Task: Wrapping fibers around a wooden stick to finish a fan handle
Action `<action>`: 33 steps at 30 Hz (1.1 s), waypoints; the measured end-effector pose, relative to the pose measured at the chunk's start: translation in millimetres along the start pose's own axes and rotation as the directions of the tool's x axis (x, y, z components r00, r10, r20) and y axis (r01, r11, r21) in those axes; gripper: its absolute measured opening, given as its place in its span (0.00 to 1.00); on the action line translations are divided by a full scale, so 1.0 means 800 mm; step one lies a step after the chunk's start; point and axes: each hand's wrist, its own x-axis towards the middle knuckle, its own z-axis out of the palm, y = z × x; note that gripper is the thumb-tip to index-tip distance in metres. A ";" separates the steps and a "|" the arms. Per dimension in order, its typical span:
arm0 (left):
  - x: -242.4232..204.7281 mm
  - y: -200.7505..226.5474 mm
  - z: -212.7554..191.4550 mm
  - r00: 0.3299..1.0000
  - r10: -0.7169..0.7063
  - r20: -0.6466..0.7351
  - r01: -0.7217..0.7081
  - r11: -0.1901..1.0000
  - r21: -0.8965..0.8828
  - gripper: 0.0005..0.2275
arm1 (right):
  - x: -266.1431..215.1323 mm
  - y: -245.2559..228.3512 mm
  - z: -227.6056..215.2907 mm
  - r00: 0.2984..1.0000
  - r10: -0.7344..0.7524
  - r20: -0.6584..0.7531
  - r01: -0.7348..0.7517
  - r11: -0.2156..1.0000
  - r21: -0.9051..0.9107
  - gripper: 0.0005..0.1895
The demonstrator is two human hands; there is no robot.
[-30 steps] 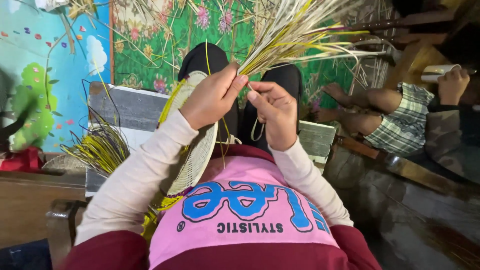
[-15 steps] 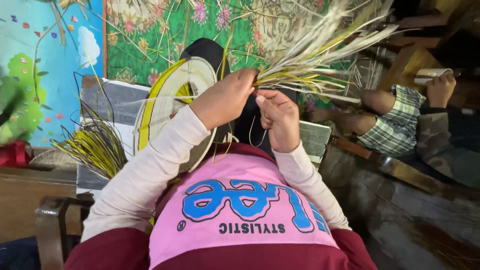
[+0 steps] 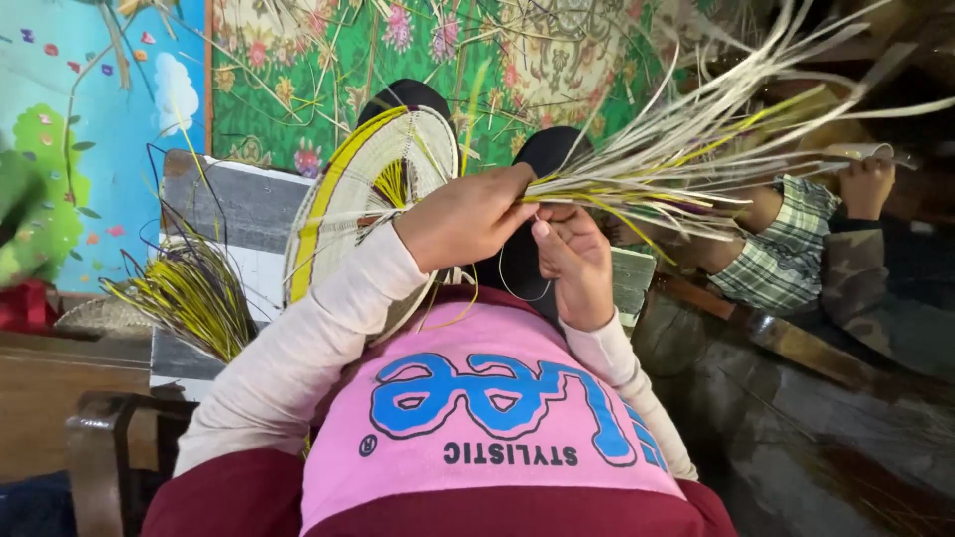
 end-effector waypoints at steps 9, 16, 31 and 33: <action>-0.020 0.014 -0.003 0.996 -0.086 0.018 0.087 0.967 -0.239 0.13 | 0.016 0.027 -0.034 0.984 -0.156 -0.086 0.137 0.972 -0.192 0.07; -0.023 0.014 -0.041 0.962 -0.059 0.268 0.186 0.857 -0.480 0.15 | 0.007 0.010 -0.010 0.982 -0.183 -0.036 0.173 0.967 -0.189 0.07; -0.018 0.002 0.012 0.969 -0.127 -0.213 0.028 0.910 -0.414 0.09 | -0.024 -0.012 -0.005 0.988 0.028 0.154 -0.065 0.967 0.244 0.18; -0.020 0.007 0.016 0.947 -0.138 -0.291 -0.001 0.902 -0.432 0.13 | -0.028 -0.019 -0.011 0.924 0.220 0.312 -0.345 0.832 0.434 0.24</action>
